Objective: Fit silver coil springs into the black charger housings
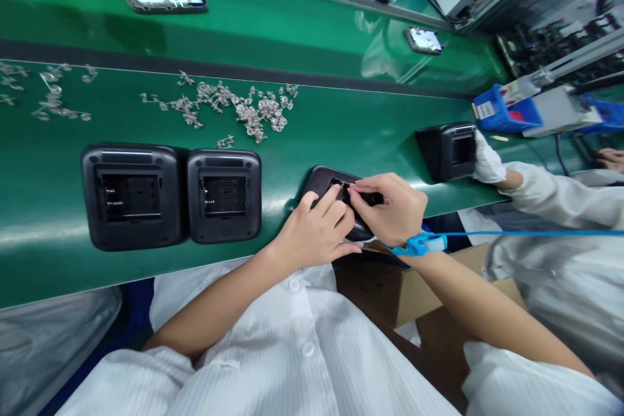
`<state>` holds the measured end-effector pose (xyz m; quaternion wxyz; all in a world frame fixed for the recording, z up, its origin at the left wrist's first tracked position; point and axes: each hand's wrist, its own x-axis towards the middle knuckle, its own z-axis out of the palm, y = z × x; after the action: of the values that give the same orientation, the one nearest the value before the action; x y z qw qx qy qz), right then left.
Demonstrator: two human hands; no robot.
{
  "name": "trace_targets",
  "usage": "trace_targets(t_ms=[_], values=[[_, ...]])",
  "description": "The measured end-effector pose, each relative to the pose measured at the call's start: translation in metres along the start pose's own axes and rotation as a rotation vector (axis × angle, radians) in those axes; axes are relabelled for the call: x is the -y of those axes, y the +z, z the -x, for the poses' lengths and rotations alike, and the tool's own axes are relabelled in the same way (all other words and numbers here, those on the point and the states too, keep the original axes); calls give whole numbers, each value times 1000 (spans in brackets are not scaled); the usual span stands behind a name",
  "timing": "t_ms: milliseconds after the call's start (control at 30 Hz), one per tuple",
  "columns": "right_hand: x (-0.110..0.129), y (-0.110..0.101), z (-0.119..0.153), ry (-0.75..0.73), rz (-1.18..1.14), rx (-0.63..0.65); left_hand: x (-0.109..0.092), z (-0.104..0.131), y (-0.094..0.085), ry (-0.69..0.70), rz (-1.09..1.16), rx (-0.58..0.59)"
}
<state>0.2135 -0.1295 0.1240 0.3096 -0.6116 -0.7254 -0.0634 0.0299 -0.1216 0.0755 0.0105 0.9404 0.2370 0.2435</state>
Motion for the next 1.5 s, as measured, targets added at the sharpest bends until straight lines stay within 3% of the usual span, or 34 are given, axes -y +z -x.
trace_targets(t_ms=[233,400,533,667,800,900,1067,1233,1367,1500], values=[[-1,-2,-5,32,15,98,-4,1,-1,-63,-33,-30],[-3,-3,-8,-52,71,206,-3,2,1,-75,-49,-72],[-13,-1,-10,-107,30,39,-2,6,-1,-54,-18,-87],[-32,8,-23,-174,165,-95,-3,12,-9,2,-31,-108],[-37,28,-46,-245,126,-168,1,20,-22,109,-23,-82],[-27,47,-72,-256,54,-156,5,29,-32,100,-73,-36],[2,85,-132,-323,-106,139,0,49,-41,-55,-214,28],[27,136,-196,-329,-33,399,-13,58,-39,-240,-298,-16],[38,168,-223,-306,-24,402,-19,64,-46,-318,-349,-24],[56,174,-221,-364,-123,316,-27,77,-41,-369,-464,-74]])
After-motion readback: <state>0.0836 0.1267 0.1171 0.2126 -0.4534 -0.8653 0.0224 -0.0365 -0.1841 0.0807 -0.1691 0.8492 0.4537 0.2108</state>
